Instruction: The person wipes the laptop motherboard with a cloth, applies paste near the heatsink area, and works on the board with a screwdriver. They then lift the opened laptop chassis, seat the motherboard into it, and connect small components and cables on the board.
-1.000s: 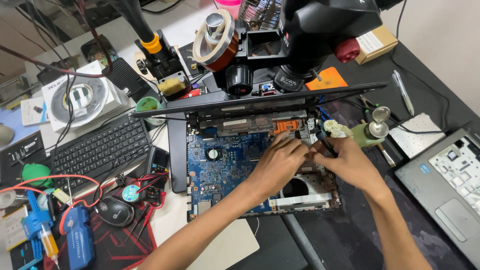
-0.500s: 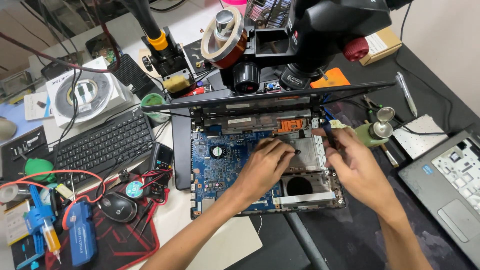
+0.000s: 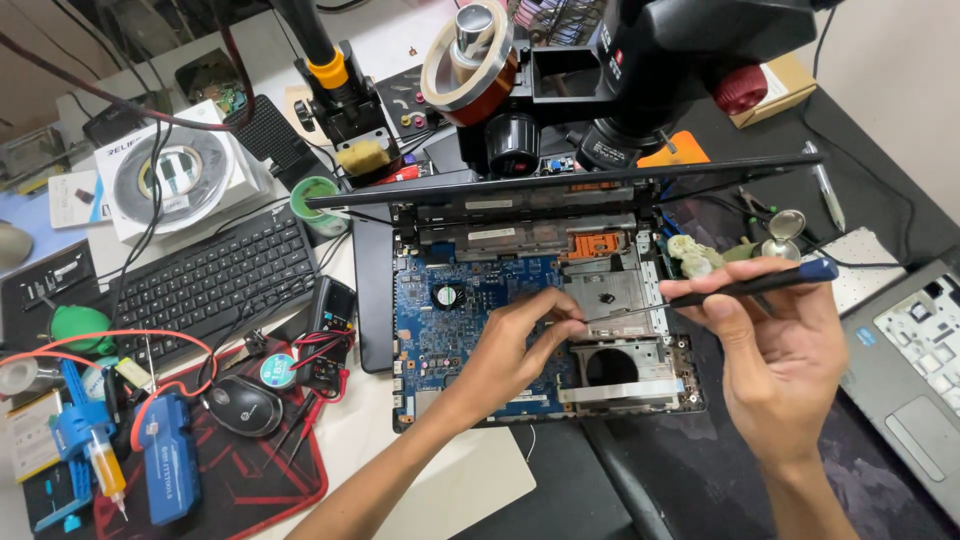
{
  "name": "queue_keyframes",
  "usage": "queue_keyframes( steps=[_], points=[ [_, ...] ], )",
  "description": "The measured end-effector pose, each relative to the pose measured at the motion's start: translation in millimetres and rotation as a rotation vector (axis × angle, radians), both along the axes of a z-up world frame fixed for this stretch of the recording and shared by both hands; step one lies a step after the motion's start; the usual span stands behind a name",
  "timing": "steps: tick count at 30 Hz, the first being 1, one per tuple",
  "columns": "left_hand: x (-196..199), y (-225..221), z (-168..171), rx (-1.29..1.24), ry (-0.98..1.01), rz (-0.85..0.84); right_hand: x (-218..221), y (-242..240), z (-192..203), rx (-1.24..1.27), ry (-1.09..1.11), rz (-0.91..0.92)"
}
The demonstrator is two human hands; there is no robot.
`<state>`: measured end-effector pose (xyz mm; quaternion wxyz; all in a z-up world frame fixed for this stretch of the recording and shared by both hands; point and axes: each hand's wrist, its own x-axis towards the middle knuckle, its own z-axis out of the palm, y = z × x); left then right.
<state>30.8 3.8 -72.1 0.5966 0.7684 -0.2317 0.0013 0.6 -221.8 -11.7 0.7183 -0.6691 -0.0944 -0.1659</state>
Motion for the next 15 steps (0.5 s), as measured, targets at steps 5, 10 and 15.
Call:
queue_keyframes(
  steps=[5,10,15],
  points=[
    [-1.2,10.7,0.1,-0.015,0.035,0.021,2.2,0.9,-11.1,0.155,-0.082,0.029],
    [-2.1,20.1,0.0,-0.047,0.047,0.042,3.6,9.5,-13.6,0.186,-0.066,0.031],
    [-6.5,35.3,4.5,-0.023,0.0,0.09,8.4,22.8,-13.4,0.197,-0.068,0.072]
  ],
)
